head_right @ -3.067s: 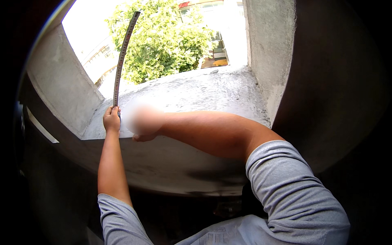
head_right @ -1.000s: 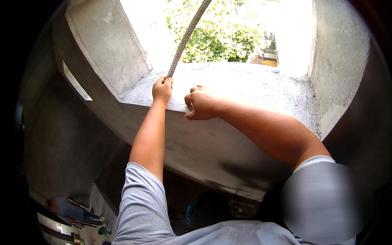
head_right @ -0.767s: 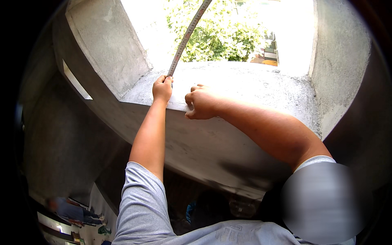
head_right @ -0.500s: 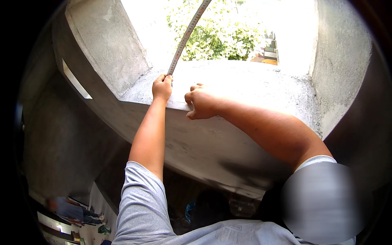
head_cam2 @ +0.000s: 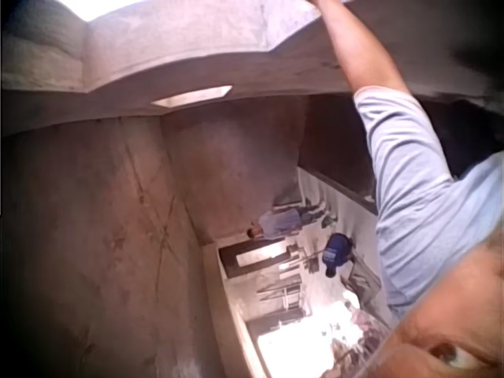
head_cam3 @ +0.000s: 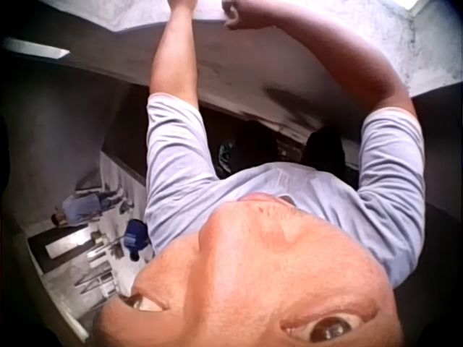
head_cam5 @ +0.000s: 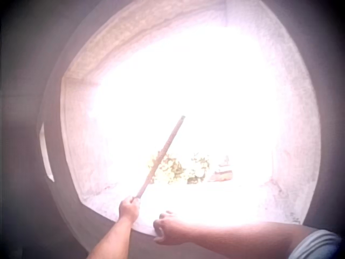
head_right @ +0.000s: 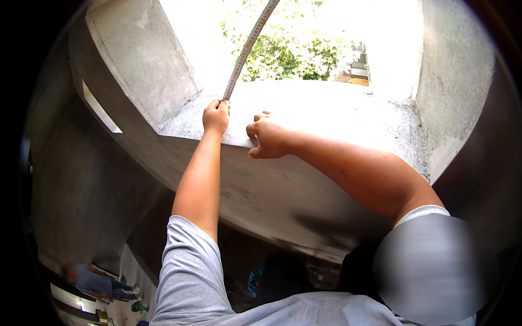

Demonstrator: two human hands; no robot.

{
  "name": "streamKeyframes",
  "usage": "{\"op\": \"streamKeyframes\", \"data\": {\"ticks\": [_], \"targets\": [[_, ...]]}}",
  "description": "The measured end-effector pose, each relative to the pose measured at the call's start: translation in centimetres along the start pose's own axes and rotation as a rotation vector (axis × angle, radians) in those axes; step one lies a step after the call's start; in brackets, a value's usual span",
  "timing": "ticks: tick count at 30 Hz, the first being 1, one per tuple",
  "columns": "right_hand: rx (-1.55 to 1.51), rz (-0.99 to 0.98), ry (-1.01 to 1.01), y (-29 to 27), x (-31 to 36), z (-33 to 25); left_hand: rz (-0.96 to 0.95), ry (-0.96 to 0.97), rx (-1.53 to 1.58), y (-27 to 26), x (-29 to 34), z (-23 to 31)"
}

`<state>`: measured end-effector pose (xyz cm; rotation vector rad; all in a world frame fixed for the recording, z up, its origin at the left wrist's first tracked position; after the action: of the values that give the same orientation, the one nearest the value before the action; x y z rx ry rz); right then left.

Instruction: The person measures a window opening using a tape measure and marks the concrete with a marker. The person extends the tape measure across the width and height of the opening and makes marks at measured points.

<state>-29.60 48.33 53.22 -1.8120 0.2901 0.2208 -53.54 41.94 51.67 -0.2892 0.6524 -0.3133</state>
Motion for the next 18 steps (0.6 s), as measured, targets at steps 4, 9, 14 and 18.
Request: {"op": "streamKeyframes", "data": {"ticks": [4,9,14,18], "targets": [[0.034,-0.002,-0.002,0.1,0.1,0.4,0.003,0.014,0.017,0.3,0.4,0.9],[0.029,0.007,-0.012,-0.3,0.4,-0.3,0.009,0.037,0.006,-0.2,0.4,0.9],[0.028,0.028,-0.041,0.2,0.3,0.1,0.018,0.062,0.094,0.1,0.2,0.5],[0.006,0.012,-0.066,0.0,-0.1,0.0,0.037,0.07,0.102,0.0,-0.3,-0.3]]}}
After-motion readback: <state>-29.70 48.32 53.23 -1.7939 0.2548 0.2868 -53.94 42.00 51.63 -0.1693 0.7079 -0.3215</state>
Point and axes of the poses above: each hand's wrist, its own x-axis away from the middle knuckle, its own y-axis out of the palm, z = x × y, the point moved 8 cm from there along -x, towards the middle knuckle, and after that the axes turned 6 degrees about y, right-handed, at the moved point
